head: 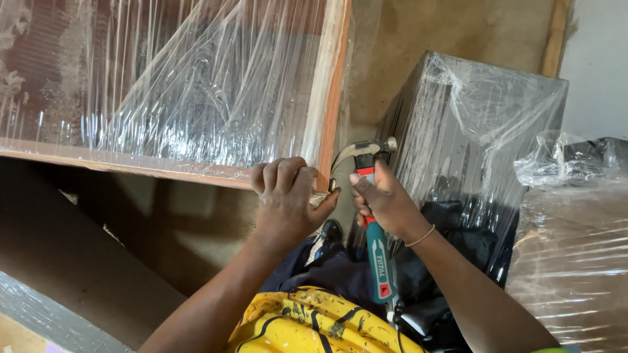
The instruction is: The person hammers nails into the corner of a wooden furniture frame wrapped in plastic. They use a hammer to drive the nails in and then use the claw to pull out a nail.
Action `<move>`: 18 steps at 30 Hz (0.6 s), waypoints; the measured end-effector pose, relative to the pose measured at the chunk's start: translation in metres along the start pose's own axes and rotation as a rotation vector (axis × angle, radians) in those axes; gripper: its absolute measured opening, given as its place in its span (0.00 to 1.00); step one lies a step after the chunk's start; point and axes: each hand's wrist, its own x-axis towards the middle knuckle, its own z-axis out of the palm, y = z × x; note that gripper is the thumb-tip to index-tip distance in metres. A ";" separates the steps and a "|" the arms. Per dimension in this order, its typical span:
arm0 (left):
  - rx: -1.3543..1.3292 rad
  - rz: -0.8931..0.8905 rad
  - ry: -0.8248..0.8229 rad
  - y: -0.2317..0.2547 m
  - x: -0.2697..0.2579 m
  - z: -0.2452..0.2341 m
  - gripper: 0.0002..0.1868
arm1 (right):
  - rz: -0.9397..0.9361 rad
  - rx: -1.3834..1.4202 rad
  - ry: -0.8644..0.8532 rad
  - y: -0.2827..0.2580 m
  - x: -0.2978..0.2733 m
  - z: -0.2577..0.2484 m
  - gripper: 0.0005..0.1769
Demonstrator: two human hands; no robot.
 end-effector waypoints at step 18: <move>-0.001 0.066 0.023 -0.003 0.000 0.001 0.27 | 0.147 -0.261 -0.259 -0.055 0.010 -0.019 0.44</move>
